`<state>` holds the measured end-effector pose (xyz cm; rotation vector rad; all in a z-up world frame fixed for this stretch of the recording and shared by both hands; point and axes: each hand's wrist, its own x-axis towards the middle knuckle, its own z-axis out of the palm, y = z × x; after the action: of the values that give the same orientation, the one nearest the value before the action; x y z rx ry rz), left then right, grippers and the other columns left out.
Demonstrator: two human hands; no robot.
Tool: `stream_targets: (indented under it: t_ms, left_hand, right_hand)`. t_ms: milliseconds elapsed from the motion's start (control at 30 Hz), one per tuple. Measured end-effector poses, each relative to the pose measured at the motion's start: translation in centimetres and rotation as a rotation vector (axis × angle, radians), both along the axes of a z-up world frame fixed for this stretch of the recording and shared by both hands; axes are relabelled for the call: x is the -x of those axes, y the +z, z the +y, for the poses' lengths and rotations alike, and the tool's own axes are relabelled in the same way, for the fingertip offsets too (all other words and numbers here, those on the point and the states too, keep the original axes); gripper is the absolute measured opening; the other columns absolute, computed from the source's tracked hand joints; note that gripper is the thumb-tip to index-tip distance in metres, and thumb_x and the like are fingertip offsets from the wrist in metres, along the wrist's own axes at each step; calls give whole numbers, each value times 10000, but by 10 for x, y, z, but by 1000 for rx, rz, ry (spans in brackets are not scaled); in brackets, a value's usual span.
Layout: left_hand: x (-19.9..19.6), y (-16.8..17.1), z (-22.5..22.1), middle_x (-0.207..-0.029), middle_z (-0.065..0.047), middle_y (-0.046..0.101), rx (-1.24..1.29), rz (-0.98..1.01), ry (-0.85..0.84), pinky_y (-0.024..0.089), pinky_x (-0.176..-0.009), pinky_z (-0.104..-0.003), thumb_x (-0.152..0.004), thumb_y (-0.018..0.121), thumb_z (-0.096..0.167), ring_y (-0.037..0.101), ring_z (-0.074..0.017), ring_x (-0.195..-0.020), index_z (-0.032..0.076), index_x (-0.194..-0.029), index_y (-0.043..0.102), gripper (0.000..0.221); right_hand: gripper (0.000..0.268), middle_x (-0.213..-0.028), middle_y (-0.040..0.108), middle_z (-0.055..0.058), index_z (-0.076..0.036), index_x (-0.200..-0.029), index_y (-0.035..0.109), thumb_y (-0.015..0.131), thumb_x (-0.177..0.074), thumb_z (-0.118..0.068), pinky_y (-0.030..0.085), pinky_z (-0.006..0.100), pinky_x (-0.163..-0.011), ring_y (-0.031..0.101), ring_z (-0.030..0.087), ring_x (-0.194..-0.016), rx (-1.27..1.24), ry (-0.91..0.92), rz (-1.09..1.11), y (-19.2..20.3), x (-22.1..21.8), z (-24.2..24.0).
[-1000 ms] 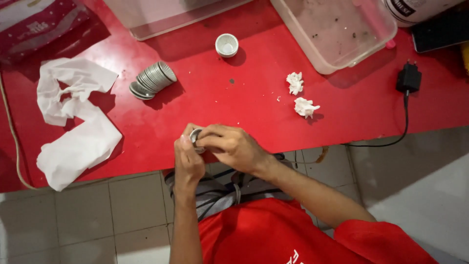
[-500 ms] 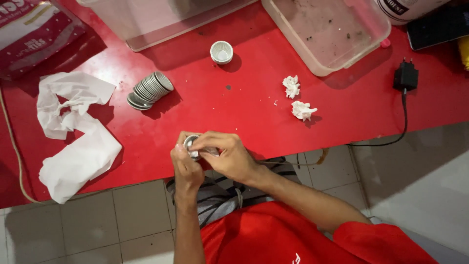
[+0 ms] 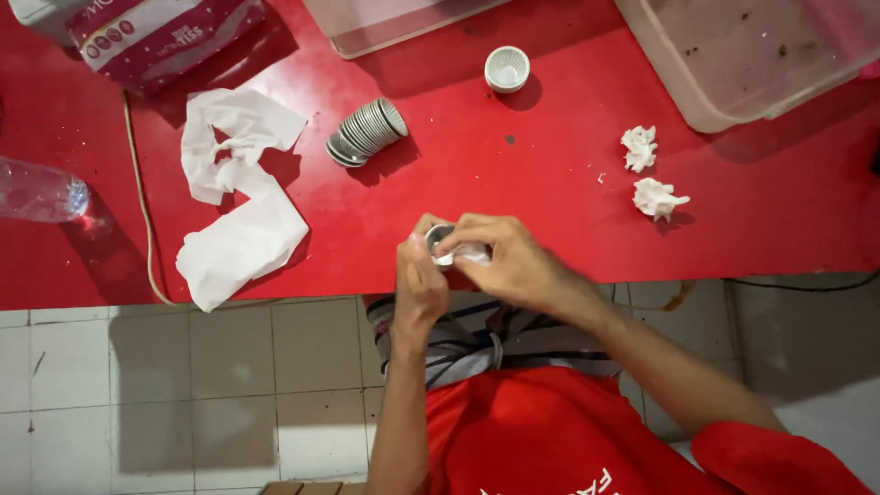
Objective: Cleaning small metal baking molds by wiping them with a tissue
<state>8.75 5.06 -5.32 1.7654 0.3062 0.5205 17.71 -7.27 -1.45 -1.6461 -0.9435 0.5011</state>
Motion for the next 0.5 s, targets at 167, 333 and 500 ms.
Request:
stream_targets:
  t_ms: [167,333,500]
  left_hand:
    - [-2,11,-4,-727,-211,638,-103,104,-14,514,-640,-442,-1075,169,327,598,-358,-640,85,-941,613,523]
    - [-4,5,3,-708,-186,619,-74,57,-11,498,-605,-384,-1073,108,297,577,-300,-621,50,-921,610,579]
    - [-6,19,0,-694,-162,608,-34,85,-30,499,-619,-391,-1069,145,287,550,-279,-626,98,-922,585,501]
  right_hand:
    - [196,-905,685,63,-143,-987,750,747,-814,-50,562,404,-651,710,308,-804,267,-52,-407,24,-5,-4]
    - [163,-829,713,11,-172,-970,753,747,-818,-113,557,319,-666,705,156,-779,161,-171,83,6,5,9]
    - [198,-885,680,157,-50,-966,717,703,-782,22,536,436,-721,693,345,-837,134,20,-43,13,-9,-9]
